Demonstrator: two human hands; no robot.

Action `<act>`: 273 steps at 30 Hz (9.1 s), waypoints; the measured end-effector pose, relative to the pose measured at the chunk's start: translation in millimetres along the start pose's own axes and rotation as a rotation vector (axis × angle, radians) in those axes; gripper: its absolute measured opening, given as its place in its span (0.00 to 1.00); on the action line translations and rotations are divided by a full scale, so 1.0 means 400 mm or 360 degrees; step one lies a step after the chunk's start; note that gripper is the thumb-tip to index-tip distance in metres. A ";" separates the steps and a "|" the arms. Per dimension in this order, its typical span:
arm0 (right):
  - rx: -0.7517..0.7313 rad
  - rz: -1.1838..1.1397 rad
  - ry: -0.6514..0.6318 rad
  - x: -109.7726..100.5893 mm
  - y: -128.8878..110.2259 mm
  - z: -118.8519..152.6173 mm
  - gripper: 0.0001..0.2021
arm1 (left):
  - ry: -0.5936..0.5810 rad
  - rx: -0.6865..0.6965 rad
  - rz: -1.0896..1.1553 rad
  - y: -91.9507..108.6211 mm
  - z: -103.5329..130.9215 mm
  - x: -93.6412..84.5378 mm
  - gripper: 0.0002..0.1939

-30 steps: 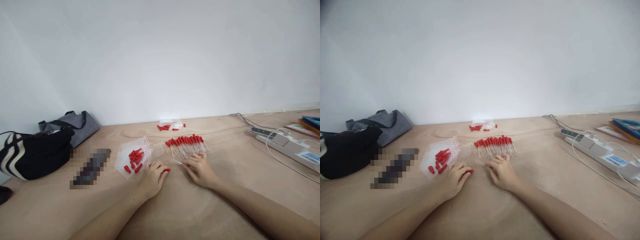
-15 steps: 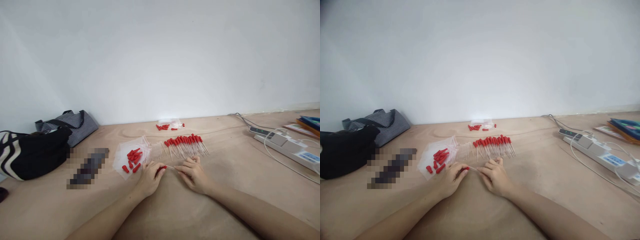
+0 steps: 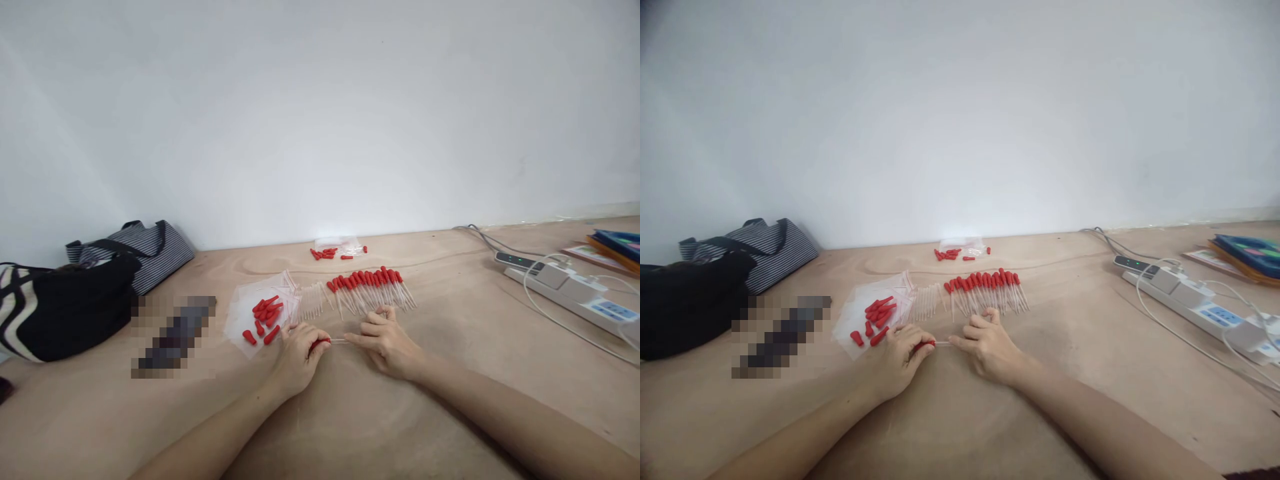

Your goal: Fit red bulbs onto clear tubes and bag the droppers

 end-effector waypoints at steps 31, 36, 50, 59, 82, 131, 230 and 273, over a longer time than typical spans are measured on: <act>0.0760 -0.0555 -0.0300 0.076 0.060 -0.002 0.22 | 0.0218 0.0430 -0.0217 0.064 0.018 -0.019 0.07; 0.0532 -0.0345 -0.0263 0.046 0.029 -0.015 0.18 | 0.0136 0.0380 -0.0207 0.059 0.012 -0.035 0.05; 0.1214 0.0190 0.0259 -0.002 0.204 -0.084 0.13 | 0.0403 -0.0348 -0.0551 -0.165 -0.013 -0.125 0.11; 0.1444 0.0340 0.0179 0.029 0.234 -0.116 0.14 | 0.0376 -0.0379 -0.0609 -0.181 -0.011 -0.131 0.08; 0.1243 0.0380 -0.0029 0.076 0.212 -0.183 0.14 | 0.0285 -0.0612 -0.0914 -0.246 -0.014 -0.141 0.11; 0.0384 -0.0120 0.0168 -0.012 0.083 0.016 0.12 | -0.0088 0.0128 -0.0245 0.002 -0.010 -0.008 0.07; 0.1509 0.0244 -0.0021 0.112 0.213 -0.241 0.12 | 0.0216 -0.0629 -0.1040 -0.244 -0.016 -0.143 0.11; 0.0434 -0.0226 0.0156 0.006 0.107 0.025 0.13 | -0.0069 0.0028 -0.0211 -0.019 -0.006 0.002 0.09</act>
Point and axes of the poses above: each hand's wrist, its own z-axis away from the middle knuckle, its own x-axis out of the palm, y = z × x, the point moved 9 cm from there along -z, towards the middle knuckle, and after that the axes turned 9 degrees about -z, right-handed, at the moved point
